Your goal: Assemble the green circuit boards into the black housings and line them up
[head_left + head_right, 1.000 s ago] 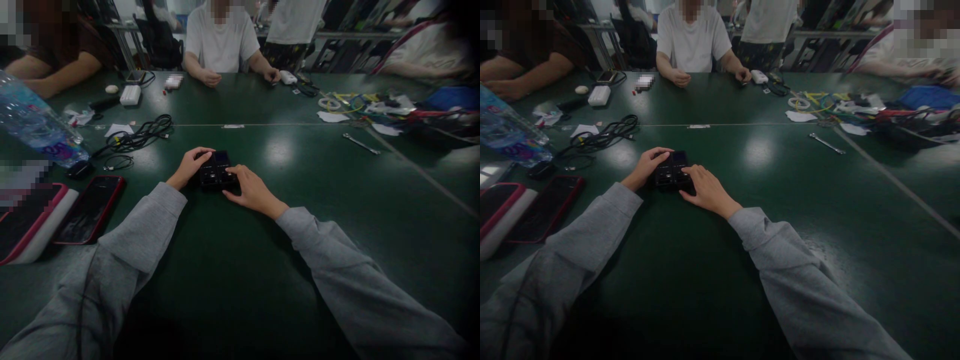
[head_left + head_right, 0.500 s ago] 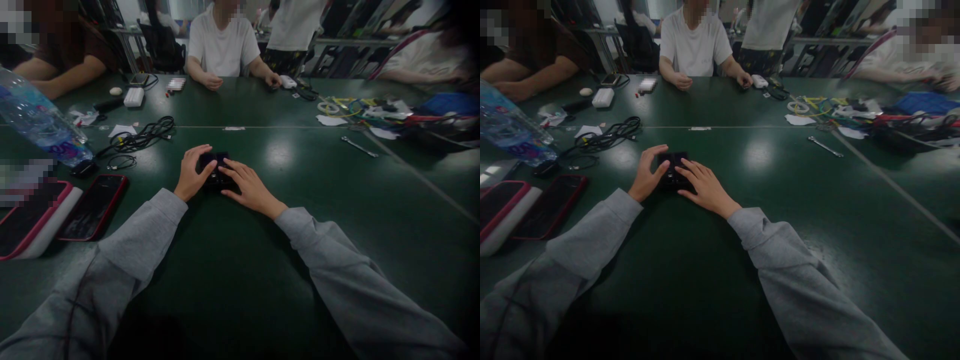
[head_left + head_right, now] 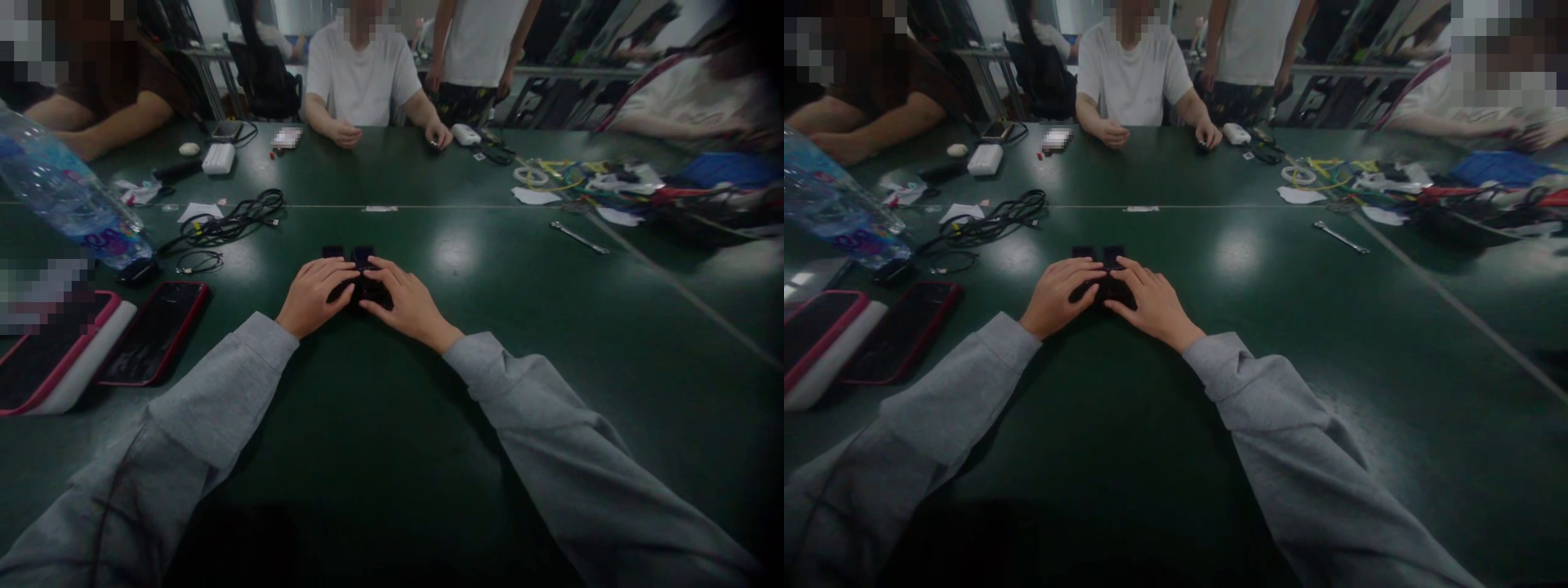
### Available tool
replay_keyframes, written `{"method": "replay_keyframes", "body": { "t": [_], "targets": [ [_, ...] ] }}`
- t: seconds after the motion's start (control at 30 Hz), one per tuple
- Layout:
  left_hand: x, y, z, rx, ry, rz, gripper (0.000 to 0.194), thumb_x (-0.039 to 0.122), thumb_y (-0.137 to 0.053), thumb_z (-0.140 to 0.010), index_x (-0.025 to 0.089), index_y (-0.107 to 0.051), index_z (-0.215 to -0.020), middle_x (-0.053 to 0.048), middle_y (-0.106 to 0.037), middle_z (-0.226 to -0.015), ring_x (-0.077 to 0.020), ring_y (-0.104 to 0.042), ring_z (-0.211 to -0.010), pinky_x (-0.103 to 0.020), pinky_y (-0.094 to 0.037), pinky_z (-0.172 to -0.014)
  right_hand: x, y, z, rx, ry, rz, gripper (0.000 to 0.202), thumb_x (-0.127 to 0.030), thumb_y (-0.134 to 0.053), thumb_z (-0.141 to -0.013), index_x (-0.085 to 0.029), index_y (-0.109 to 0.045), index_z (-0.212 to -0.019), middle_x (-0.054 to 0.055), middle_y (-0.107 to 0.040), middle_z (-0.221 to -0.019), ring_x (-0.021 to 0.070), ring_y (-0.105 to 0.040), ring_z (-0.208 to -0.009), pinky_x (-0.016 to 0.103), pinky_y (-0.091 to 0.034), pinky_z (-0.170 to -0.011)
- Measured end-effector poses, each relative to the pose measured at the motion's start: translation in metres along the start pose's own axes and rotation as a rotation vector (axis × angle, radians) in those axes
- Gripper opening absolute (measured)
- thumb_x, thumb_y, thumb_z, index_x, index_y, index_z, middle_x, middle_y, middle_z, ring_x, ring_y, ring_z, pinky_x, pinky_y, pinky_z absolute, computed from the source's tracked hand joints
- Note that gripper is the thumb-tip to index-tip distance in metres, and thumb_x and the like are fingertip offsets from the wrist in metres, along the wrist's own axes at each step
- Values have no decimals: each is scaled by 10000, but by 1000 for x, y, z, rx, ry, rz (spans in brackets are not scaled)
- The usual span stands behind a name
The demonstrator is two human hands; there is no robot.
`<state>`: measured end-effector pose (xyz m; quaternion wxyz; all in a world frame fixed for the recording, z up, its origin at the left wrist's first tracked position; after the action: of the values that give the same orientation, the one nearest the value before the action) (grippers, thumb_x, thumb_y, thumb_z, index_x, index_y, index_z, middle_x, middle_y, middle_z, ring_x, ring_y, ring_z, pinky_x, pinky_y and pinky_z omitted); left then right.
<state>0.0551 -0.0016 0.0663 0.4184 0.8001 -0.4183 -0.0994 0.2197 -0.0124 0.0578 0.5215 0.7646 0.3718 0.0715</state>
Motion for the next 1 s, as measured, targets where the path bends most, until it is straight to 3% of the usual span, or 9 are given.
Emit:
{"method": "replay_keyframes", "body": {
  "t": [0.17, 0.27, 0.4, 0.53, 0.63, 0.73, 0.87, 1.0],
  "targets": [
    [-12, 9, 5, 85, 70, -78, 289, 100, -509, -897, 209, -684, -1099, -49, -718, -1161, -245, -600, -1181, -465, -428, -1039, -1, 2, 2, 60, -41, -13, 424, -408, -606, -908, -206, -462, -1253, 145, -450, -1425, 329, -559, -1170, 492, -543, -875],
    [-2, 12, 5, 97, 34, -112, 342, 50, -480, -880, 202, -685, -1108, -59, -706, -1170, -262, -562, -1227, -470, -434, -1033, 4, 0, 4, 93, -91, -34, 438, -303, -593, -875, -199, -432, -1270, 161, -392, -1422, 314, -567, -1120, 456, -570, -810],
    [36, -1, 3, -30, -90, -74, 357, 72, -462, -901, 176, -647, -1188, -90, -661, -1255, -257, -571, -1202, -440, -478, -983, 18, -4, 7, 147, -197, -20, 453, -227, -568, -847, -196, -426, -1277, 170, -383, -1356, 318, -574, -1078, 479, -572, -807],
    [51, -24, 3, -194, -2, -97, 408, 185, -430, -965, 94, -521, -1352, -156, -661, -1209, -271, -598, -1119, -432, -492, -931, 27, -9, 6, 151, -196, -42, 436, -212, -557, -853, -187, -432, -1270, 147, -488, -1222, 312, -574, -1078, 489, -554, -872],
    [40, -35, 4, -247, 154, -108, 527, 285, -456, -969, 38, -400, -1431, -208, -611, -1279, -319, -545, -1193, -475, -492, -943, 30, -9, 5, 166, -204, -76, 426, -238, -575, -843, -205, -445, -1248, 130, -514, -1210, 301, -584, -1068, 478, -549, -874],
    [28, -43, 3, -258, 240, -39, 546, 245, -450, -954, 47, -351, -1453, -222, -577, -1314, -325, -509, -1237, -499, -483, -967, 30, -7, 5, 172, -219, -123, 427, -252, -594, -825, -217, -457, -1229, 115, -529, -1218, 291, -588, -1073, 461, -541, -871],
    [13, -51, 0, -154, 334, 158, 659, 171, -497, -895, 54, -257, -1498, -222, -584, -1288, -327, -509, -1230, -526, -458, -1014, 30, -3, 6, 203, -244, -194, 424, -252, -613, -805, -223, -471, -1203, 96, -558, -1194, 273, -595, -1057, 428, -527, -843],
    [-9, -62, 1, -20, 449, 498, 727, 135, -525, -867, 137, -206, -1520, -172, -622, -1219, -277, -569, -1189, -520, -439, -1058, 36, -1, 6, 246, -295, -305, 415, -279, -641, -792, -231, -478, -1171, 79, -591, -1139, 257, -610, -996, 422, -514, -828]
  ]
}}
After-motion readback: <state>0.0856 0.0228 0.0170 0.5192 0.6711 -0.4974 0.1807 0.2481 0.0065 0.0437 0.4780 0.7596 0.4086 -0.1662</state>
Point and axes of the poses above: each hand's wrist, its own z-axis away from the middle knuckle, its own y-axis out of the back of the hand, x = y × z, the point moved 6 cm from there along -z, towards the middle knuckle
